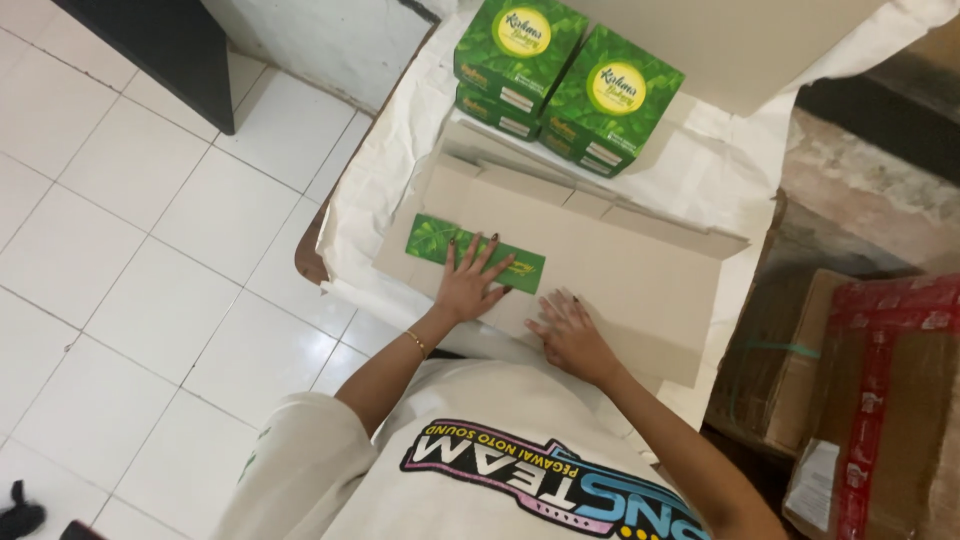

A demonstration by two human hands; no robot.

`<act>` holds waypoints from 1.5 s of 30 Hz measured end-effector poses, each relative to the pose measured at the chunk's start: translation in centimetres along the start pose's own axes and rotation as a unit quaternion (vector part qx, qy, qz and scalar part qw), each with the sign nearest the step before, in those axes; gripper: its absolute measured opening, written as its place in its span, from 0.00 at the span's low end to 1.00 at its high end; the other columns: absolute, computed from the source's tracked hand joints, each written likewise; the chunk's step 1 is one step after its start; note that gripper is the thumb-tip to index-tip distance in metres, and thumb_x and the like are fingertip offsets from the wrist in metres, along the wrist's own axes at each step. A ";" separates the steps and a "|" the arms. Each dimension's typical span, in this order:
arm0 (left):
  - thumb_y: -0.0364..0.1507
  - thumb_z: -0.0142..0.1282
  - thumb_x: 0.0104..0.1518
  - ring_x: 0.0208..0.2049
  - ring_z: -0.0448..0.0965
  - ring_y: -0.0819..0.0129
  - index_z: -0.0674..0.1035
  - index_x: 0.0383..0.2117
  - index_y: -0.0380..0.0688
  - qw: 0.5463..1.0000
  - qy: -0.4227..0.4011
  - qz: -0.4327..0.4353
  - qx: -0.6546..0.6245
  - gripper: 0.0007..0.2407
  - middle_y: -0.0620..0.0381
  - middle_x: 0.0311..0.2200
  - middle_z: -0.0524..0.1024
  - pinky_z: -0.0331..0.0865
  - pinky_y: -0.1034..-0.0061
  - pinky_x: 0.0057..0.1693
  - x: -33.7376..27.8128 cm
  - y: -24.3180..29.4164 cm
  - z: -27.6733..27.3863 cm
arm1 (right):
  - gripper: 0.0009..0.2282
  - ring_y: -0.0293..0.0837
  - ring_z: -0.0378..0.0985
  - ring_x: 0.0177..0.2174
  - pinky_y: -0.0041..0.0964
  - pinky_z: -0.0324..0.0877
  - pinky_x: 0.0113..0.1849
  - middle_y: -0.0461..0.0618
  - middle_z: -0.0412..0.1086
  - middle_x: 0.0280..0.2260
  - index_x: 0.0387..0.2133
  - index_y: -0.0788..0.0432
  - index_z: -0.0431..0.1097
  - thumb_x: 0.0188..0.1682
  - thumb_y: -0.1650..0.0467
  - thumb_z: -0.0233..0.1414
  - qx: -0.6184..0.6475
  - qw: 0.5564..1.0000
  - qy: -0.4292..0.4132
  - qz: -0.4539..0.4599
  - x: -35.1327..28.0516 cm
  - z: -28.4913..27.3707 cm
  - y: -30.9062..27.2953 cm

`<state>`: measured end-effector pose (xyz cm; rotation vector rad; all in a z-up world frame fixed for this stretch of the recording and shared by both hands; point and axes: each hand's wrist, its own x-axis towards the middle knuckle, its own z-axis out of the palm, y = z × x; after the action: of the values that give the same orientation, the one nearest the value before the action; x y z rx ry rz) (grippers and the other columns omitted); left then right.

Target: Folding cardboard sheets into cake boxes.

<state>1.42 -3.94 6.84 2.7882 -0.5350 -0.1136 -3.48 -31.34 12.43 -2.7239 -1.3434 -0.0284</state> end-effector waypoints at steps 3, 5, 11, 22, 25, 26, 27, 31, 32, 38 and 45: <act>0.52 0.43 0.63 0.75 0.38 0.50 0.58 0.70 0.73 0.999 0.044 0.011 -0.004 0.27 0.56 0.75 0.44 0.30 0.32 0.70 -0.4 -0.4 1.0 | 0.30 0.67 0.55 0.61 0.70 0.50 0.59 0.59 0.60 0.60 0.57 0.42 0.64 0.36 0.66 0.61 -0.020 0.999 -0.014 -0.024 0.6 -0.3 -1.4; 0.52 0.44 0.62 0.75 0.38 0.50 0.58 0.70 0.73 0.999 0.029 0.013 0.001 0.27 0.56 0.75 0.45 0.29 0.32 0.70 -0.2 -0.3 0.7 | 0.29 0.63 0.54 0.64 0.66 0.51 0.62 0.57 0.59 0.63 0.59 0.42 0.62 0.40 0.66 0.60 -0.049 0.999 0.020 0.011 -0.7 3.8 -0.3; 0.51 0.46 0.61 0.74 0.40 0.50 0.61 0.69 0.72 0.999 0.041 0.020 0.004 0.27 0.55 0.74 0.46 0.30 0.31 0.69 -0.7 -0.3 0.4 | 0.37 0.59 0.52 0.66 0.61 0.53 0.62 0.56 0.56 0.65 0.64 0.50 0.56 0.37 0.67 0.62 0.096 0.989 -0.069 0.090 0.9 -1.1 0.5; 0.51 0.47 0.60 0.74 0.39 0.50 0.61 0.69 0.72 1.000 0.018 0.013 -0.003 0.28 0.55 0.73 0.46 0.29 0.31 0.68 -0.1 -0.3 0.4 | 0.34 0.59 0.58 0.62 0.57 0.58 0.58 0.53 0.61 0.62 0.61 0.43 0.61 0.35 0.67 0.61 0.014 0.998 -0.057 -0.003 0.4 -1.2 -1.3; 0.51 0.46 0.61 0.74 0.39 0.50 0.62 0.69 0.72 0.999 0.033 0.017 0.016 0.27 0.55 0.73 0.46 0.29 0.30 0.69 -0.2 -0.3 0.9 | 0.26 0.58 0.62 0.61 0.54 0.61 0.57 0.51 0.64 0.60 0.58 0.39 0.66 0.43 0.68 0.58 -0.022 0.997 0.056 -0.054 -0.5 0.1 -1.5; 0.51 0.46 0.61 0.74 0.39 0.50 0.62 0.69 0.72 0.999 0.040 0.020 0.010 0.27 0.55 0.74 0.46 0.30 0.31 0.69 -0.3 -0.4 0.9 | 0.24 0.57 0.63 0.61 0.53 0.62 0.57 0.51 0.64 0.60 0.58 0.40 0.67 0.45 0.67 0.57 -0.024 0.996 0.066 -0.055 -0.7 0.2 -1.5; 0.51 0.46 0.62 0.75 0.39 0.51 0.63 0.68 0.72 0.999 0.048 0.023 0.004 0.26 0.55 0.74 0.47 0.30 0.31 0.69 -0.4 -0.5 1.0 | 0.22 0.57 0.64 0.61 0.51 0.63 0.56 0.51 0.65 0.60 0.57 0.40 0.67 0.47 0.67 0.56 -0.027 0.995 0.076 -0.057 -0.8 0.3 -1.4; 0.51 0.47 0.61 0.75 0.39 0.50 0.63 0.68 0.72 0.999 0.041 0.017 0.001 0.27 0.55 0.74 0.47 0.29 0.31 0.69 -0.3 -0.2 0.7 | 0.23 0.57 0.67 0.58 0.53 0.64 0.56 0.54 0.67 0.56 0.55 0.47 0.68 0.42 0.68 0.58 0.005 0.999 0.044 -0.025 -0.9 0.0 -0.6; 0.52 0.47 0.60 0.74 0.38 0.49 0.63 0.68 0.72 0.999 0.032 0.012 0.000 0.27 0.55 0.74 0.46 0.28 0.31 0.69 -0.2 -0.1 0.5 | 0.23 0.55 0.69 0.57 0.52 0.64 0.57 0.54 0.69 0.55 0.55 0.50 0.68 0.42 0.68 0.58 0.030 0.997 0.071 0.009 -0.8 0.0 -0.1; 0.58 0.49 0.55 0.74 0.37 0.48 0.64 0.67 0.70 1.000 0.011 -0.001 -0.019 0.32 0.54 0.73 0.45 0.26 0.30 0.69 -0.2 0.5 -0.9 | 0.16 0.54 0.74 0.44 0.50 0.66 0.48 0.54 0.75 0.41 0.44 0.59 0.73 0.44 0.65 0.61 0.184 0.944 0.140 0.236 -0.8 2.2 2.8; 0.66 0.51 0.45 0.74 0.32 0.46 0.55 0.70 0.38 0.991 -0.132 0.031 -0.008 0.51 0.39 0.72 0.40 0.27 0.37 0.69 2.8 4.9 -3.0 | 0.21 0.54 0.77 0.24 0.41 0.69 0.31 0.61 0.73 0.22 0.22 0.65 0.74 0.54 0.57 0.58 0.272 0.833 0.058 0.479 0.8 4.9 5.1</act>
<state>2.68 -8.44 11.13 2.7537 -0.6795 -0.4773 0.85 -33.31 7.21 -2.4810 0.1611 0.2250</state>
